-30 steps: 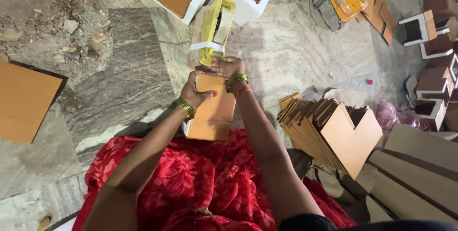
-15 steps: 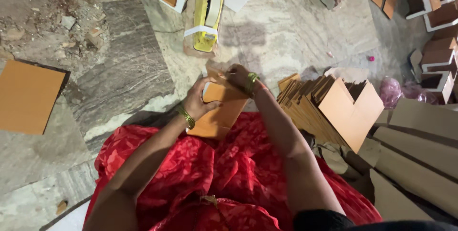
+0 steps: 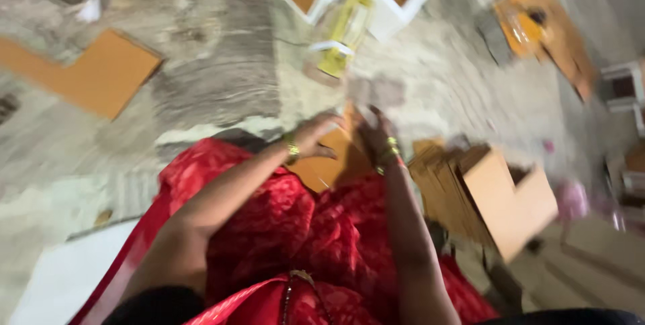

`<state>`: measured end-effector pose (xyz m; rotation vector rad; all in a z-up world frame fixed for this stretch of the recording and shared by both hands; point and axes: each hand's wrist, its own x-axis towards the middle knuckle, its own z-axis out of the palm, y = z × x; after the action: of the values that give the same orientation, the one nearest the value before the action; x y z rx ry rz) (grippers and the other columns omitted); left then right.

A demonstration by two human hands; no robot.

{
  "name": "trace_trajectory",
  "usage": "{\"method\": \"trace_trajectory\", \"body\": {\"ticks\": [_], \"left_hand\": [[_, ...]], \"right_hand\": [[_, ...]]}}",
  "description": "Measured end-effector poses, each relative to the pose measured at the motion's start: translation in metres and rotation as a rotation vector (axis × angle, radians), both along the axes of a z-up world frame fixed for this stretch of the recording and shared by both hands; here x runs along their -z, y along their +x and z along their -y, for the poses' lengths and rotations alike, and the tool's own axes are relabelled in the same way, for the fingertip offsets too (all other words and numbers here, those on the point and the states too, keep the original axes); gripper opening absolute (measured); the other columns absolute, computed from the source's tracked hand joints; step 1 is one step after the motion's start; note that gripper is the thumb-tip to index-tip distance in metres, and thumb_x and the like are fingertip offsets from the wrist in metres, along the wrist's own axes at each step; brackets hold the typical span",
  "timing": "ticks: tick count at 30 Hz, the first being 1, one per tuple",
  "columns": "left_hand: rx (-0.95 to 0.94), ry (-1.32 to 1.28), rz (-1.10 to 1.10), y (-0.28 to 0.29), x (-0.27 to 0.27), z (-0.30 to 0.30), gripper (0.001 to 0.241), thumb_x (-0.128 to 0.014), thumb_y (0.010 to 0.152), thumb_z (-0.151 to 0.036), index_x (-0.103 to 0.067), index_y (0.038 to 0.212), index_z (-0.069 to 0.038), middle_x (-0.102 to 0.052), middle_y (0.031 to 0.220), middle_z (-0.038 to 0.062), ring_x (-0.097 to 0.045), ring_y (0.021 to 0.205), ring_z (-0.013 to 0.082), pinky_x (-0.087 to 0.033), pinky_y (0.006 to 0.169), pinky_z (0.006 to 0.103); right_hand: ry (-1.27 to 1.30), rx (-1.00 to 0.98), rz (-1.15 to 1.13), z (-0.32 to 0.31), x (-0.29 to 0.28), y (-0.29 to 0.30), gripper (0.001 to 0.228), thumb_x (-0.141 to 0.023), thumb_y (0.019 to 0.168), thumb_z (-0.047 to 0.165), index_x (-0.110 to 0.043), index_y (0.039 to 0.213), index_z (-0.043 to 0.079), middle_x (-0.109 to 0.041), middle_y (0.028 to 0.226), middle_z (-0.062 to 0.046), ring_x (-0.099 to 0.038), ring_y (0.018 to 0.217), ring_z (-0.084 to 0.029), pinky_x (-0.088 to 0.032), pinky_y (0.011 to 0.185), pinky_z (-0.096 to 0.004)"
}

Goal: The person assembles cardboard boxes by hand and using a tape dispenser. They fold pre-cut cardboard sheets into a box shape and apply tape to secure the bottom flaps.

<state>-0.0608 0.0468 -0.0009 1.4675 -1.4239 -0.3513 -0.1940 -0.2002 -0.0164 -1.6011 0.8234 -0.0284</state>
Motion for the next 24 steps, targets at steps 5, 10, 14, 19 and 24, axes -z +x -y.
{"method": "trace_trajectory", "body": {"ticks": [5, 10, 14, 19, 24], "left_hand": [[-0.153, -0.017, 0.080, -0.009, 0.054, 0.038, 0.097, -0.089, 0.069, -0.044, -0.044, 0.147, -0.008, -0.044, 0.148, 0.022, -0.048, 0.135, 0.0414, -0.041, 0.111, 0.0505], [-0.184, 0.009, -0.779, 0.019, 0.055, 0.035, 0.065, -0.073, 0.087, -0.037, -0.052, 0.146, -0.017, -0.059, 0.142, 0.017, -0.061, 0.122, 0.0330, -0.048, 0.099, 0.0473], [-0.560, 0.195, -0.746, 0.030, 0.042, 0.022, 0.067, -0.073, 0.091, -0.036, -0.044, 0.149, -0.019, -0.070, 0.125, 0.015, -0.070, 0.103, 0.0302, -0.056, 0.088, 0.0424], [-0.842, -0.196, -0.804, 0.045, 0.033, -0.001, 0.049, -0.079, 0.086, -0.021, -0.061, 0.131, -0.013, -0.070, 0.122, 0.013, -0.068, 0.101, 0.0223, -0.057, 0.084, 0.0398], [-0.665, -0.754, -1.584, 0.079, 0.028, -0.005, 0.031, -0.067, 0.095, -0.012, -0.056, 0.123, -0.009, -0.069, 0.109, 0.012, -0.070, 0.090, 0.0253, -0.060, 0.073, 0.0431]], "right_hand": [[-0.689, -0.116, -0.003, 0.005, -0.054, 0.007, 0.092, -0.088, 0.077, 0.047, -0.049, 0.147, 0.002, -0.067, 0.123, -0.020, -0.065, 0.108, -0.029, -0.054, 0.091, -0.039], [-1.250, -0.062, -0.033, -0.044, -0.101, 0.027, 0.117, -0.089, 0.060, 0.056, -0.035, 0.158, 0.021, -0.033, 0.159, -0.015, -0.039, 0.138, -0.038, -0.034, 0.109, -0.063], [-1.406, -0.075, 0.127, -0.102, -0.068, 0.019, 0.104, -0.085, 0.071, 0.048, -0.035, 0.160, 0.027, -0.024, 0.169, -0.015, -0.033, 0.153, -0.040, -0.028, 0.115, -0.067], [-0.963, -0.250, 0.271, -0.105, -0.052, 0.045, 0.089, -0.082, 0.078, 0.042, -0.039, 0.155, 0.025, -0.036, 0.163, -0.017, -0.041, 0.148, -0.038, -0.035, 0.114, -0.058], [-0.794, -0.061, 0.358, -0.041, -0.070, 0.000, 0.074, -0.078, 0.086, 0.035, -0.042, 0.150, 0.023, -0.048, 0.157, -0.019, -0.050, 0.143, -0.036, -0.043, 0.114, -0.049]]}}
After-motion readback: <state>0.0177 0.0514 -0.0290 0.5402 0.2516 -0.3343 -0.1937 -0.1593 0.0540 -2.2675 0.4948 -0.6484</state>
